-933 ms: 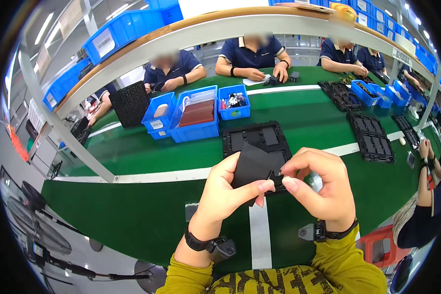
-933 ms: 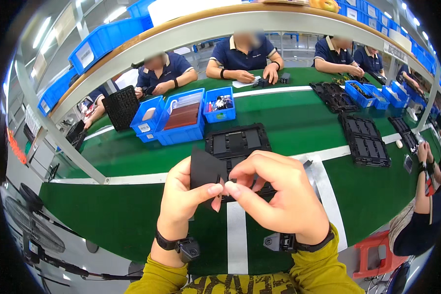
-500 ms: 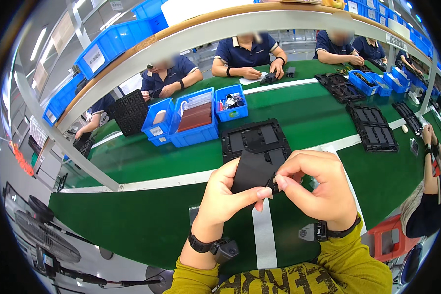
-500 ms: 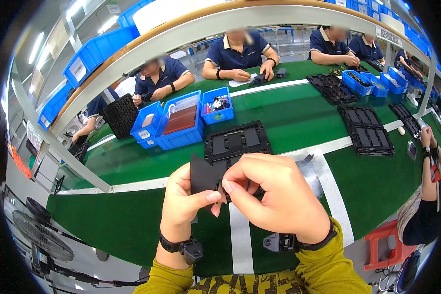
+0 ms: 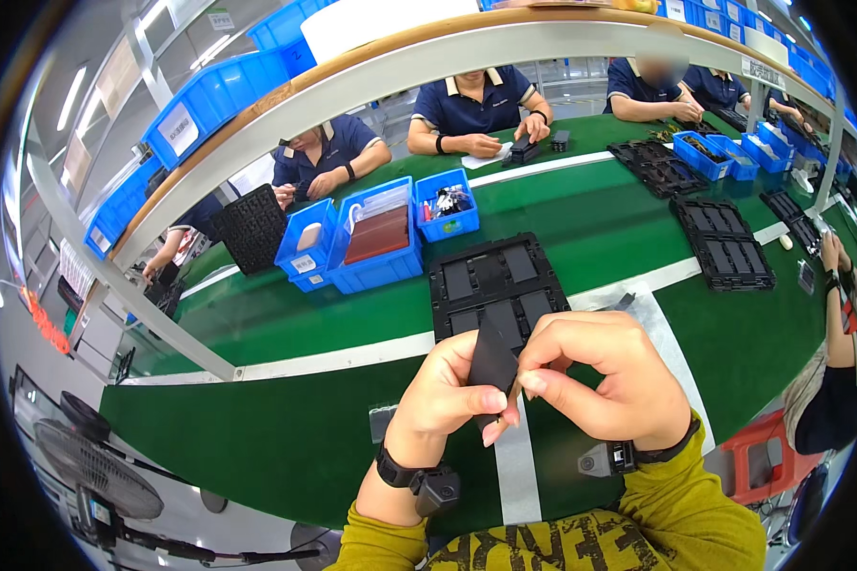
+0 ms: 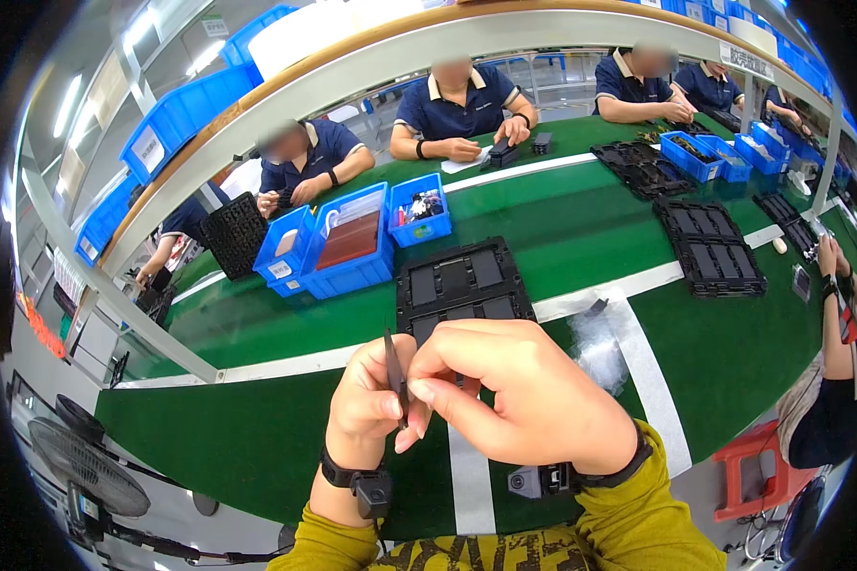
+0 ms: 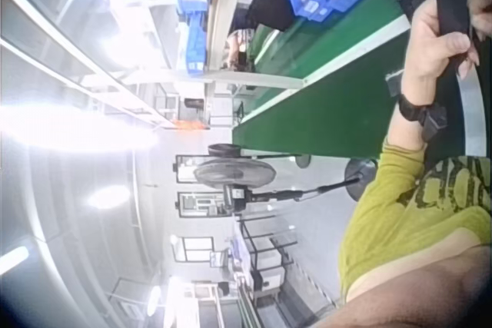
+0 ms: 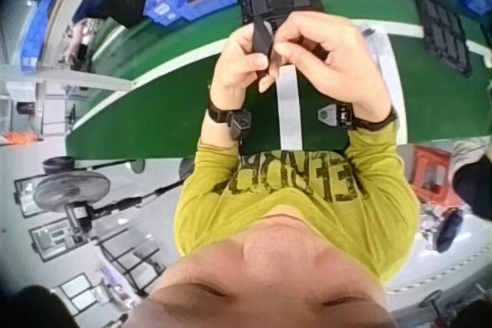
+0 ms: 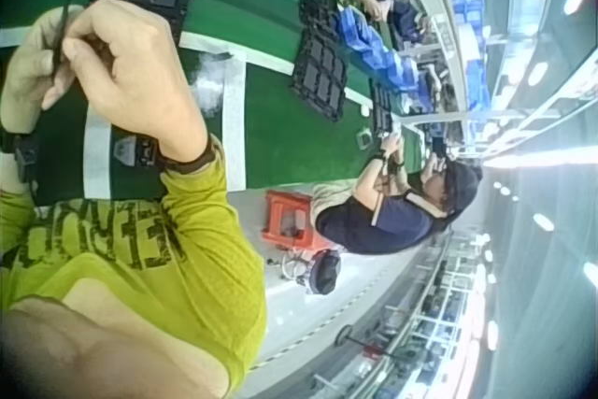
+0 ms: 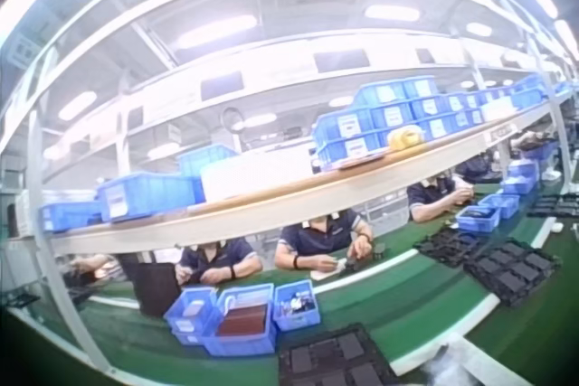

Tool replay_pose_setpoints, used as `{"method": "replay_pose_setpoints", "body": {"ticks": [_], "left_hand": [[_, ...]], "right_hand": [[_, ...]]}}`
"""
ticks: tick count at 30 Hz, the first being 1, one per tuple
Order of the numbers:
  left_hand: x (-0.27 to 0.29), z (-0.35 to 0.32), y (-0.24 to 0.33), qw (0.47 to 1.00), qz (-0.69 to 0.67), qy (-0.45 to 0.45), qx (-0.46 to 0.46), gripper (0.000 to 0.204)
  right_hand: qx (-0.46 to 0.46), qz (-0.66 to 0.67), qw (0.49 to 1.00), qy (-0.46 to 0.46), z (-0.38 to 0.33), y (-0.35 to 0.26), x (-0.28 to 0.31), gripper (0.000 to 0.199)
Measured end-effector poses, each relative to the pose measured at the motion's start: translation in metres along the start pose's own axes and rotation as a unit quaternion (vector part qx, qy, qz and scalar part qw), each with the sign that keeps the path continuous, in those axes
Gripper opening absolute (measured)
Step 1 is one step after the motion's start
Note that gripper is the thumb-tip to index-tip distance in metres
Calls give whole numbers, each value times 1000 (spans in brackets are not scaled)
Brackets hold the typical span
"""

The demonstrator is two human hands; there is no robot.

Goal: Manually assembling and inspecting small electronic components on a production line.

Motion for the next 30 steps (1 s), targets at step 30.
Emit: {"method": "replay_pose_setpoints", "body": {"ticks": [30], "left_hand": [[9,9,16,947,303,-24,-101,95]], "right_hand": [[-49,249,967,15,20,32,4,7]]}}
Point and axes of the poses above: each hand's wrist, its own z-axis towards the middle knuckle, its own x-axis out of the back of the hand, y = z × x, the point moved 5 cm from there along z, towards the middle knuckle, and after that the axes turned 11 degrees about -x, right-handed, at the moved point
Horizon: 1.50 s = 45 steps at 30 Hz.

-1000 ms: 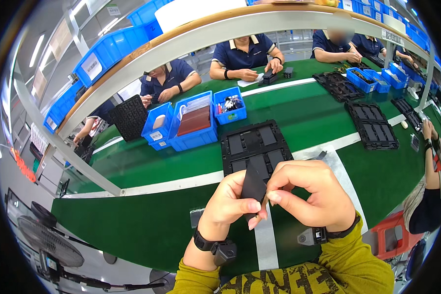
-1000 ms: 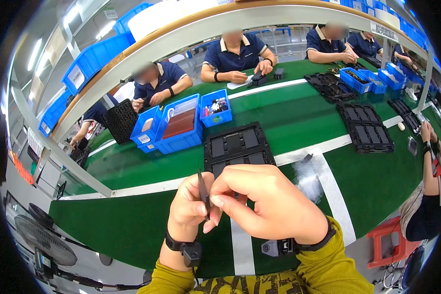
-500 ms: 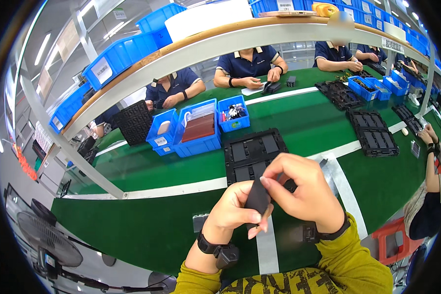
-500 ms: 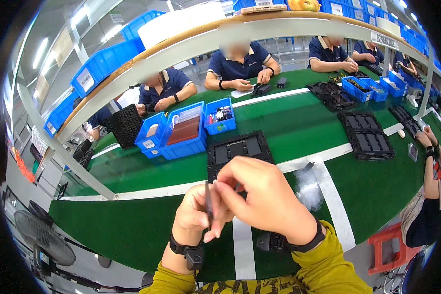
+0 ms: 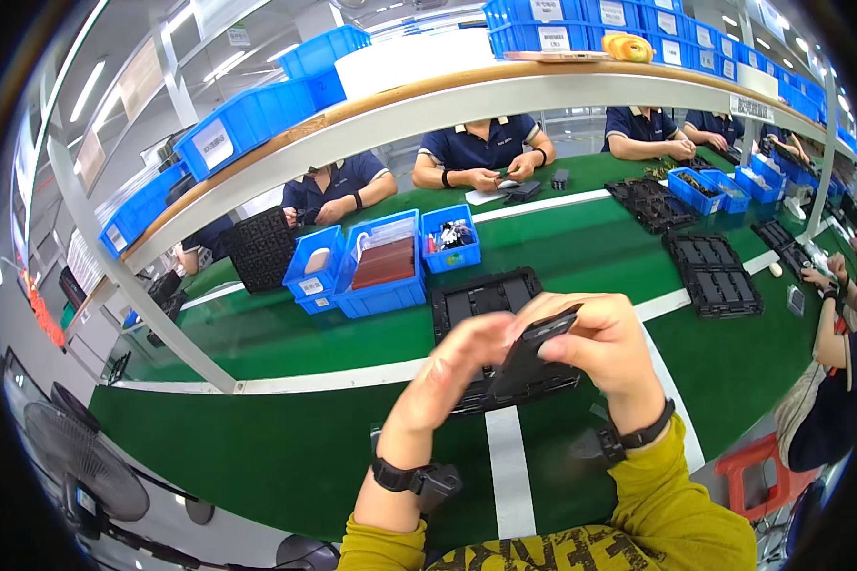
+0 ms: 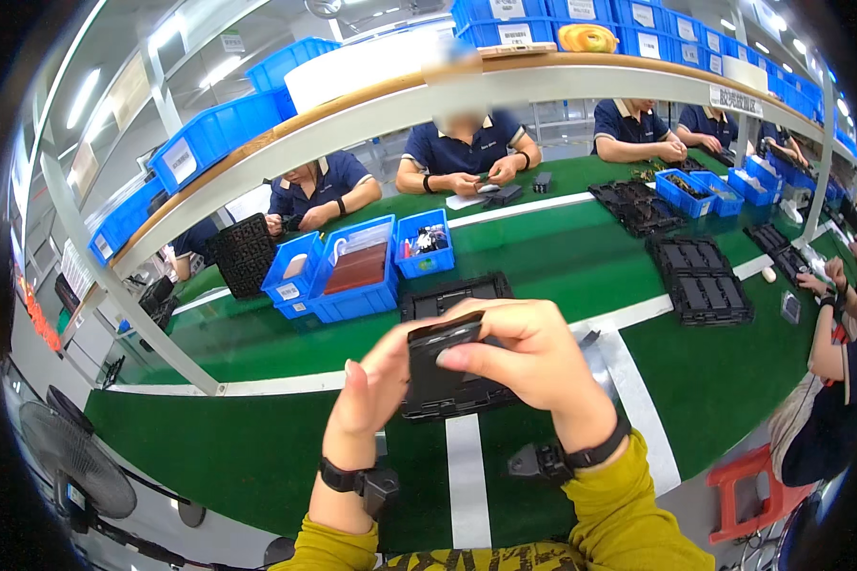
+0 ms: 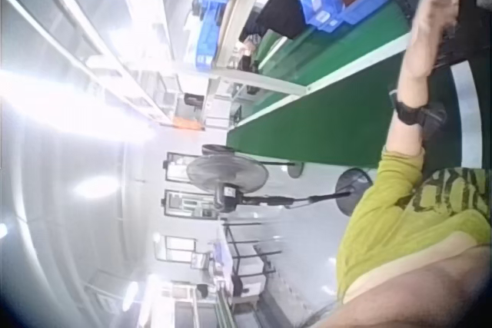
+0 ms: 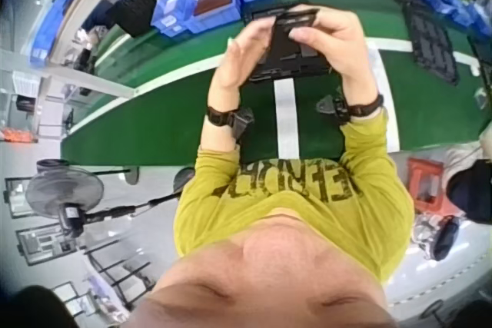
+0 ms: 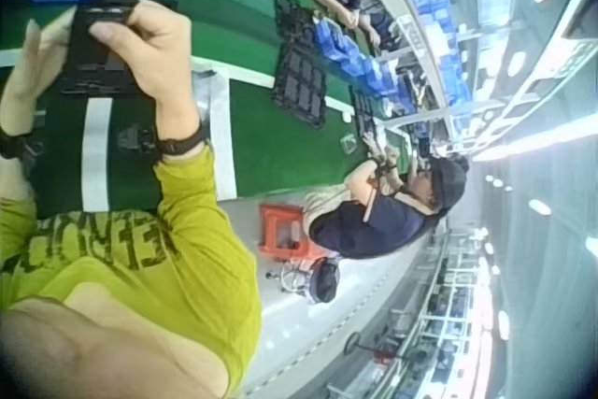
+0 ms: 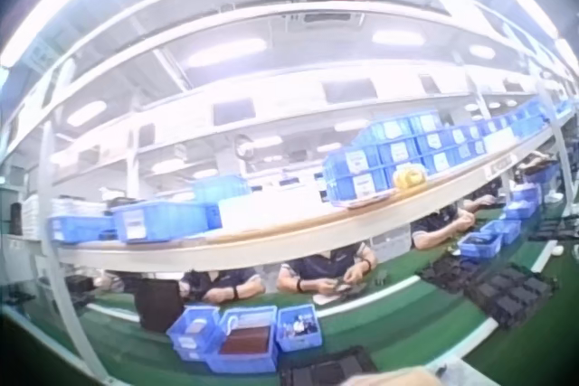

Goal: Manually assembling and inspecting small electronic components on a production line.

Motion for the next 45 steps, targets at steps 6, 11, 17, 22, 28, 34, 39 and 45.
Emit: {"method": "replay_pose_setpoints", "body": {"ticks": [6,11,17,22,28,34,39,45], "left_hand": [[-9,7,35,990,96,-8,-104,56],[-13,3,39,998,44,34,-32,42],[-7,0,45,989,0,140,-46,48],[2,0,64,922,347,55,-163,41],[-5,-2,89,725,656,6,-210,45],[1,-2,81,752,615,63,-230,32],[-10,-5,81,672,687,93,-260,27],[-3,-15,88,637,702,144,-283,32]], "right_hand": [[-35,-241,970,-12,-5,5,-17,12],[-64,-176,982,-12,-4,16,-25,13],[-81,-20,996,-6,-4,26,-31,12],[-83,-33,996,1,-6,22,-35,11],[-60,-89,994,17,-7,14,-35,12],[-44,-139,988,51,-9,18,-38,12],[7,-182,980,83,-10,13,-40,12],[-37,-85,990,105,-12,16,-38,13]]}}
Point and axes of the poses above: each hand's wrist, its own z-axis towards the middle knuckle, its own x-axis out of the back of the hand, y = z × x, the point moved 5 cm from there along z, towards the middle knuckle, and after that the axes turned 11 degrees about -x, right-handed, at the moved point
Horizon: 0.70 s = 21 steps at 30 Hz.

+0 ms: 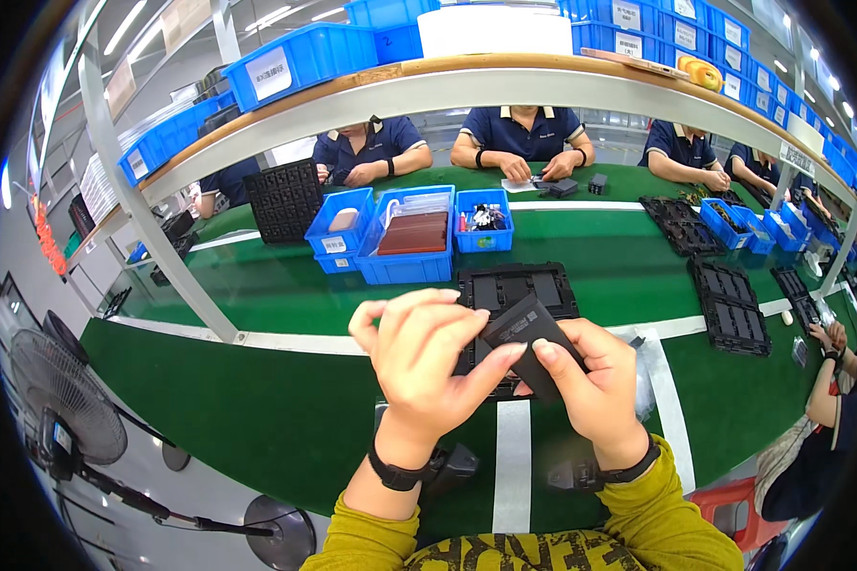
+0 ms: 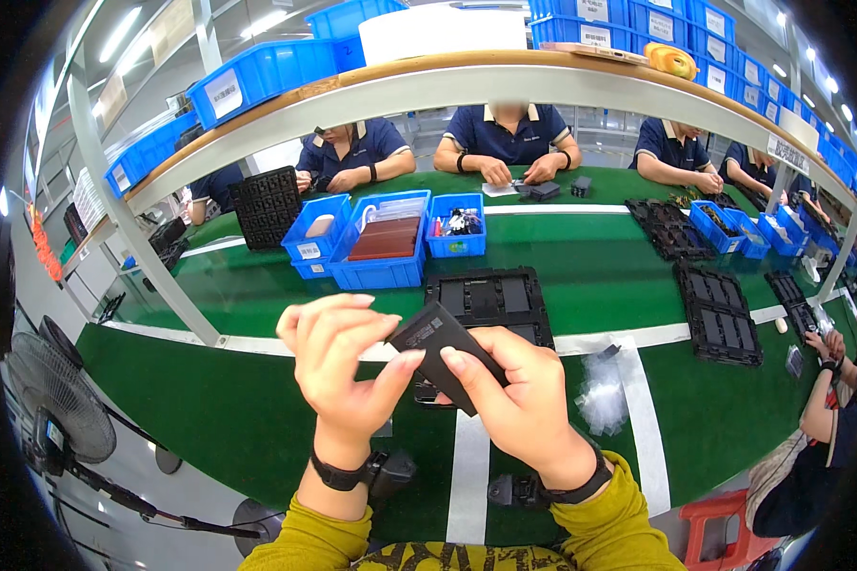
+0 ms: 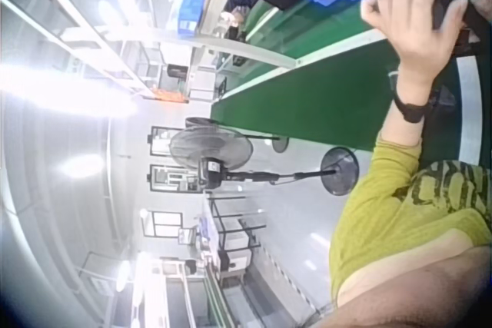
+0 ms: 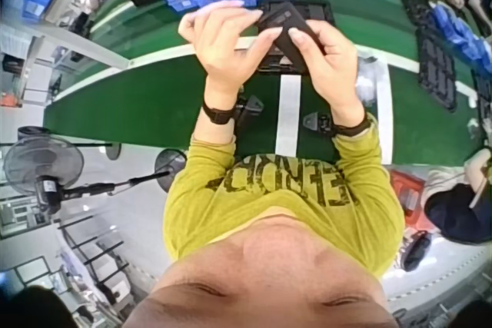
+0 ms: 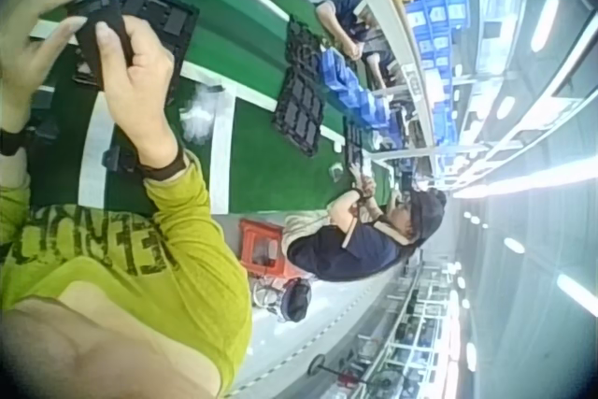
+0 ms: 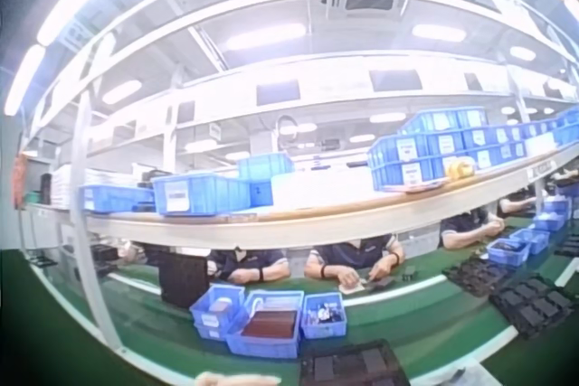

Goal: Manually assembling and inspecting small electronic components on a production line.

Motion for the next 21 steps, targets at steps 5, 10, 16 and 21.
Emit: {"method": "replay_pose_setpoints", "body": {"ticks": [5,10,16,21], "left_hand": [[-7,6,-11,971,-229,-51,51,39],[-13,4,-9,939,-319,-123,40,47],[-12,4,-10,939,-299,-170,31,54],[-14,9,-5,969,-139,-200,-26,68]], "right_hand": [[-40,77,996,-16,0,0,5,15],[-55,92,993,-49,-2,0,0,15],[-86,71,992,-66,-2,2,-2,14],[-77,38,994,-67,1,3,-1,13]]}}
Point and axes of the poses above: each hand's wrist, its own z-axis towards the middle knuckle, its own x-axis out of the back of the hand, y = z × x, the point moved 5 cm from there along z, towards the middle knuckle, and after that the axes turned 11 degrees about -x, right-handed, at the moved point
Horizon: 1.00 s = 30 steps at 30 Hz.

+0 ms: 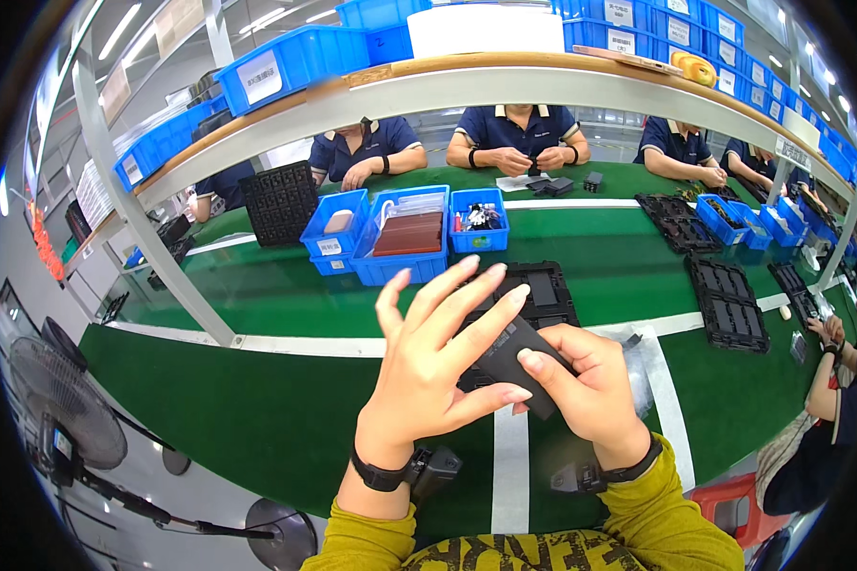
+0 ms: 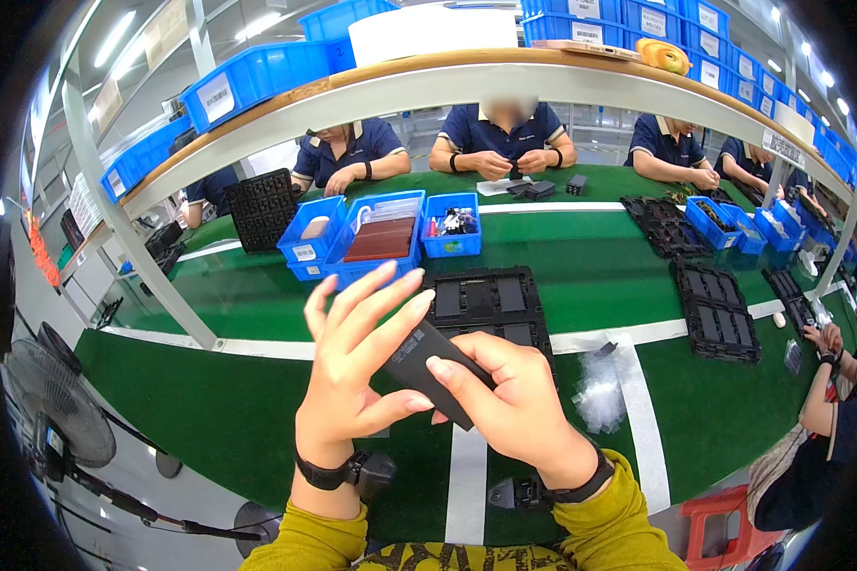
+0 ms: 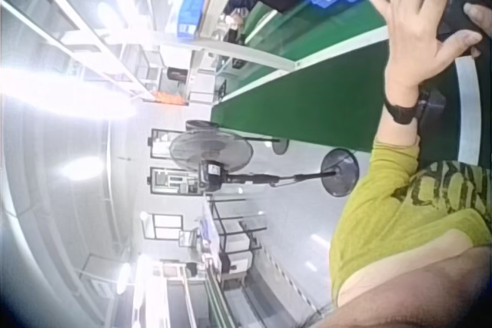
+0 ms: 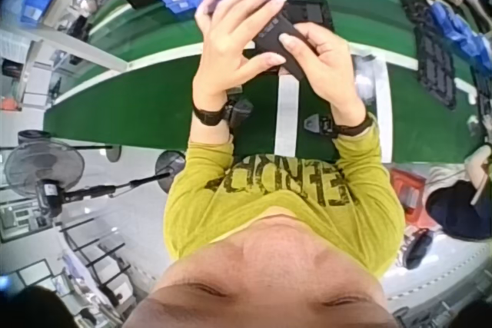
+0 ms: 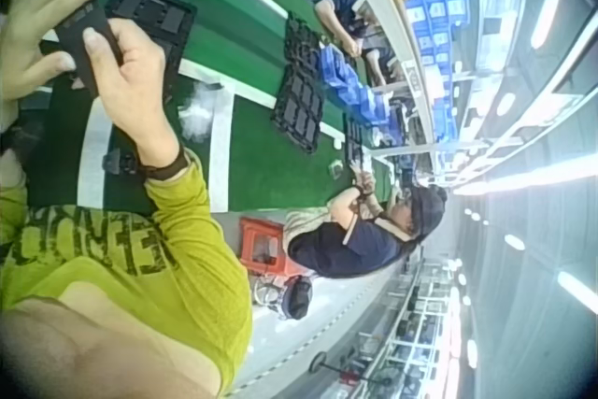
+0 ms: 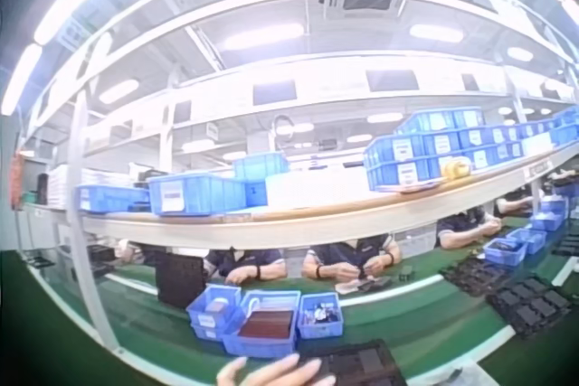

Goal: Manually assembling and inspecting small electronic components on a production line.

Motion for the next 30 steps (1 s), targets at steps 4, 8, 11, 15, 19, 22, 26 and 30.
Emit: {"method": "replay_pose_setpoints", "body": {"ticks": [4,8,11,15,19,22,26,30], "left_hand": [[0,0,8,993,121,-3,0,71],[6,-4,11,994,-34,103,-23,67],[-4,-15,-1,917,-339,201,64,55],[-21,-20,2,793,-505,169,294,42],[-20,-16,10,886,-377,137,234,40],[-18,-10,23,953,-247,112,134,44],[-28,-17,26,878,-421,110,200,55],[-38,-29,21,784,-613,41,93,91]], "right_hand": [[34,-32,999,13,2,2,1,13],[52,-40,997,44,-7,-10,0,11],[38,-6,998,46,-15,-5,2,12],[27,6,997,73,-26,8,5,11],[113,-171,973,110,-44,8,-1,10],[190,-254,937,148,-54,6,-4,9],[146,-83,972,164,-59,22,3,11],[30,178,983,41,-57,40,9,22]]}}
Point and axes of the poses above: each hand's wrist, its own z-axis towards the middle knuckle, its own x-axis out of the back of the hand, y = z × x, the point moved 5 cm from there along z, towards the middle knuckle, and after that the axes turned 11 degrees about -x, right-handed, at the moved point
